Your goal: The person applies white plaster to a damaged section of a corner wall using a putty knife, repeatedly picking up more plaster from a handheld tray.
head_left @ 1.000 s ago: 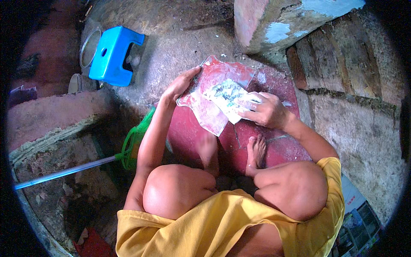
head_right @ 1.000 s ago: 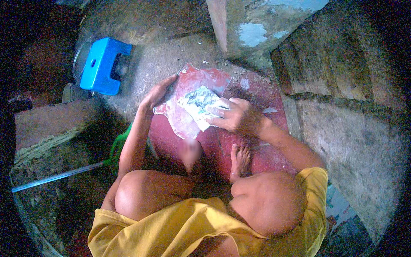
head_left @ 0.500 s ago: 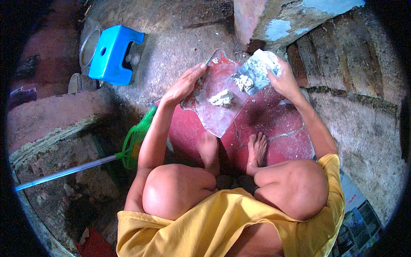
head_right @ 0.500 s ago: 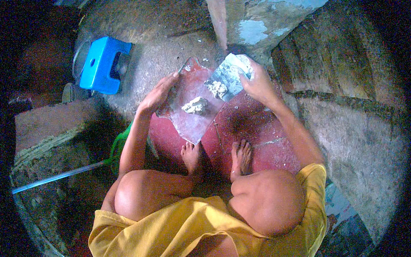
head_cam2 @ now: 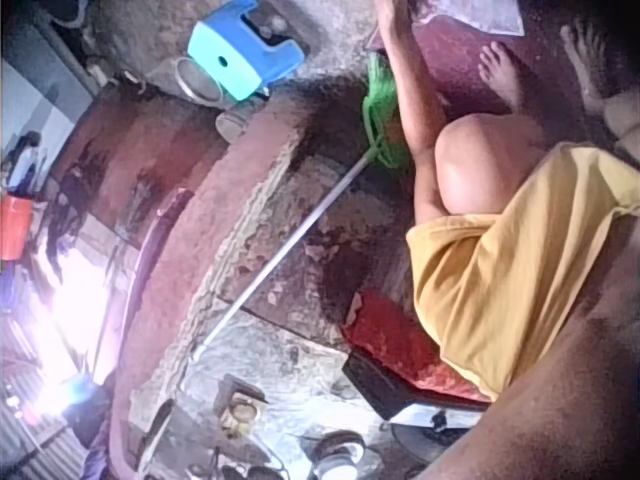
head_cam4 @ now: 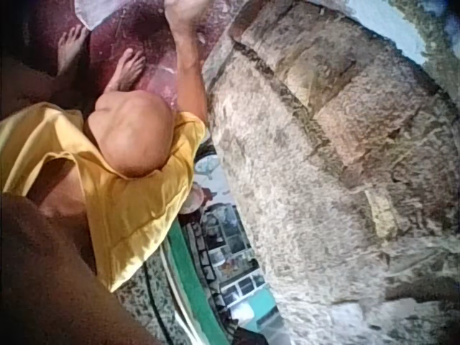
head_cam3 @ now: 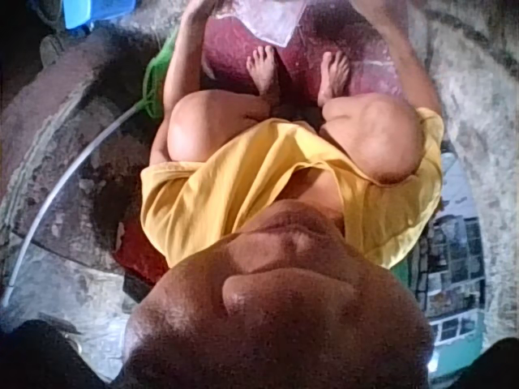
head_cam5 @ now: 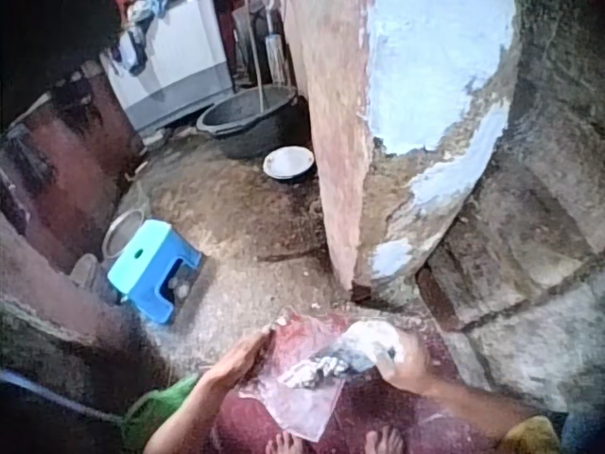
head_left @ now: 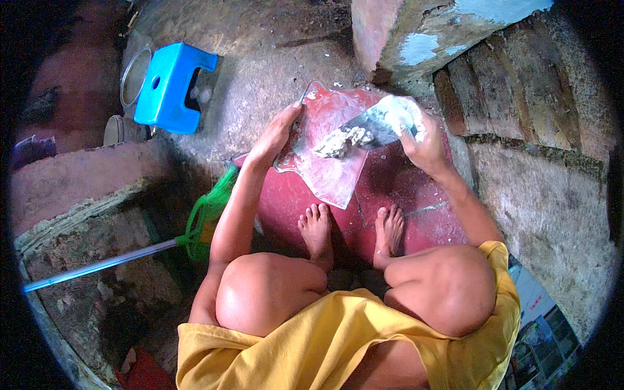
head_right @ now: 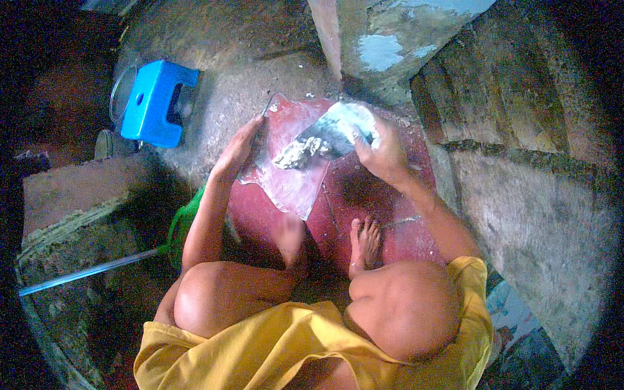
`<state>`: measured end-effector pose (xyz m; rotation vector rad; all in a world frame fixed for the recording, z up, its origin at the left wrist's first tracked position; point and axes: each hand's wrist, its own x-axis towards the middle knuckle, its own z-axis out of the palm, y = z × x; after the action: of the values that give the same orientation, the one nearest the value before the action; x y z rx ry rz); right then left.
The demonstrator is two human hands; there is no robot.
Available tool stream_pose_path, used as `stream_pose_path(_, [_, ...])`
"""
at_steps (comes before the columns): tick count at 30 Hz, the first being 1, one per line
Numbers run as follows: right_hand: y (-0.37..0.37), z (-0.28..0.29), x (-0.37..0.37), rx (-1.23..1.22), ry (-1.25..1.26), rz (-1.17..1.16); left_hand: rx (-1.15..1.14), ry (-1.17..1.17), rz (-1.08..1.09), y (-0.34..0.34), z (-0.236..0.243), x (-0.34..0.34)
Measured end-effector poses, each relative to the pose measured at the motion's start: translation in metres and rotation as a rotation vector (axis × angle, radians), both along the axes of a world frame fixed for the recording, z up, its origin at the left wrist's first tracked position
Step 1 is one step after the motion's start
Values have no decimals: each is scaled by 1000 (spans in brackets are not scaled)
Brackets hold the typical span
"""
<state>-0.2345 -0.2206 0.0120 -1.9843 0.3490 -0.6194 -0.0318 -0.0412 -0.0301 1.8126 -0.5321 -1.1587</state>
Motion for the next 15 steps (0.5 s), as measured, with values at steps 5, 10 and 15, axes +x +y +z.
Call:
stream_pose_path(5, [-4,19,4,-347,31,382,67,-38,-48,-10,10,-5])
stream_pose_path(10, [-1,18,17,-501,9,570,15,27,-74,-10,-13,3])
stream_pose_path(15, [5,33,25,-478,132,749,162,-8,-201,-23,-2,-1])
